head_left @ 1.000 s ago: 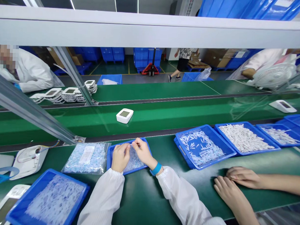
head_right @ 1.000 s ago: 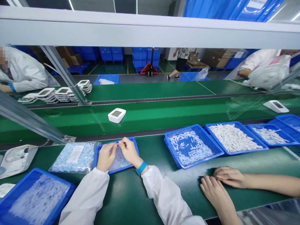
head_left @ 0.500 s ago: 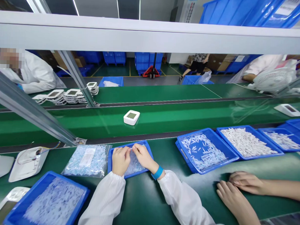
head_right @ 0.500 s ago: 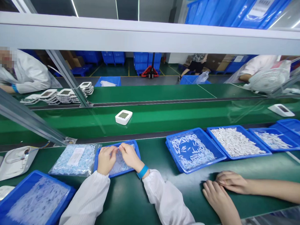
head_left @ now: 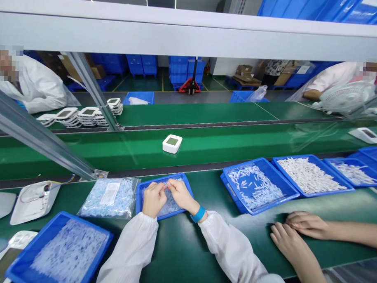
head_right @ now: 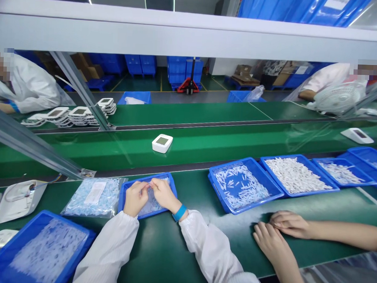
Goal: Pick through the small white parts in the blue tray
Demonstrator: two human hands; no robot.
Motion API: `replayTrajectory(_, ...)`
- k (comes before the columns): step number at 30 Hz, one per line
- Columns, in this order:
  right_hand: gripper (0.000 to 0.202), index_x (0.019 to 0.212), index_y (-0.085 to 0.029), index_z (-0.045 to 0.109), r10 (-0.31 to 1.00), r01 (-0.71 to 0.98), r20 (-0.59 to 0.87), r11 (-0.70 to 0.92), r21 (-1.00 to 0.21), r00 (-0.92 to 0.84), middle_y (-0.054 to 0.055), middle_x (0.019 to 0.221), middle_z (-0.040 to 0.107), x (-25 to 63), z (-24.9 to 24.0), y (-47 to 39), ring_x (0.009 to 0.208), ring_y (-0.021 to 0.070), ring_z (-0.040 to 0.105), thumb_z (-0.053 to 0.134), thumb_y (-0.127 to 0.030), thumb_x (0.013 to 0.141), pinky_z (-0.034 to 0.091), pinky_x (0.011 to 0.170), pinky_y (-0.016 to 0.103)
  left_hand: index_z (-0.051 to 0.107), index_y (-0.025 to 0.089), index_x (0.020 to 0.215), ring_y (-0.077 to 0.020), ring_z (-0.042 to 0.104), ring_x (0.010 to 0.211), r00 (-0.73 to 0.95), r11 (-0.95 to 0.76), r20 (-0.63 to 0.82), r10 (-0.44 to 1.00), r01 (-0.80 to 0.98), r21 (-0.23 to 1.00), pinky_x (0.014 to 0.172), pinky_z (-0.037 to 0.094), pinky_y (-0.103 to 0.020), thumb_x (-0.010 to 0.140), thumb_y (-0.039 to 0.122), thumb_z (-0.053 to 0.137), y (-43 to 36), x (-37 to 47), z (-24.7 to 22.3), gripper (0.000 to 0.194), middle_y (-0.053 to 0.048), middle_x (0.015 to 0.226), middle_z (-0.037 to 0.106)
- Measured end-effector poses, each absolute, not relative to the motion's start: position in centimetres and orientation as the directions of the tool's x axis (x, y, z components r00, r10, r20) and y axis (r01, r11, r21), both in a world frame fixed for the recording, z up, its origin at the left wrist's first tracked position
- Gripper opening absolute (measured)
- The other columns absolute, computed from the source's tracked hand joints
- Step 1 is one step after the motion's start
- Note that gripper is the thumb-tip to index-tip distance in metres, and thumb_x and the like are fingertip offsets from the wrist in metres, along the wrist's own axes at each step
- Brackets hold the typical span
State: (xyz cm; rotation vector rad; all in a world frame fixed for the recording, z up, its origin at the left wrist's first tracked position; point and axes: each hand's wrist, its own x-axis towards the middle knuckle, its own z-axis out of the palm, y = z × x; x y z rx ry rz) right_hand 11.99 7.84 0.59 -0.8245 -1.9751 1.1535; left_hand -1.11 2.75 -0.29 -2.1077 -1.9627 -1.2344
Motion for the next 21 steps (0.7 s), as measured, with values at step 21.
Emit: replayTrajectory(21, 0.030, 0.064, -0.018, 0.042, 0.834, 0.111, 0.228, 0.324, -0.940, -0.502, -0.004, 0.060, 0.041, 12.1, -0.1, 8.2, 0.057, 0.0107, 0.039, 0.039, -0.027, 0.092, 0.030, 0.055, 0.022, 0.058, 0.018, 0.076, -0.0186, 0.054, 0.071, 0.024, -0.311, 0.554, 0.832, 0.847, 0.431, 0.068, 0.042, -0.030, 0.082, 0.008, 0.039, 3.2, -0.8, -0.4, 0.023, -0.004, 0.070, 0.060)
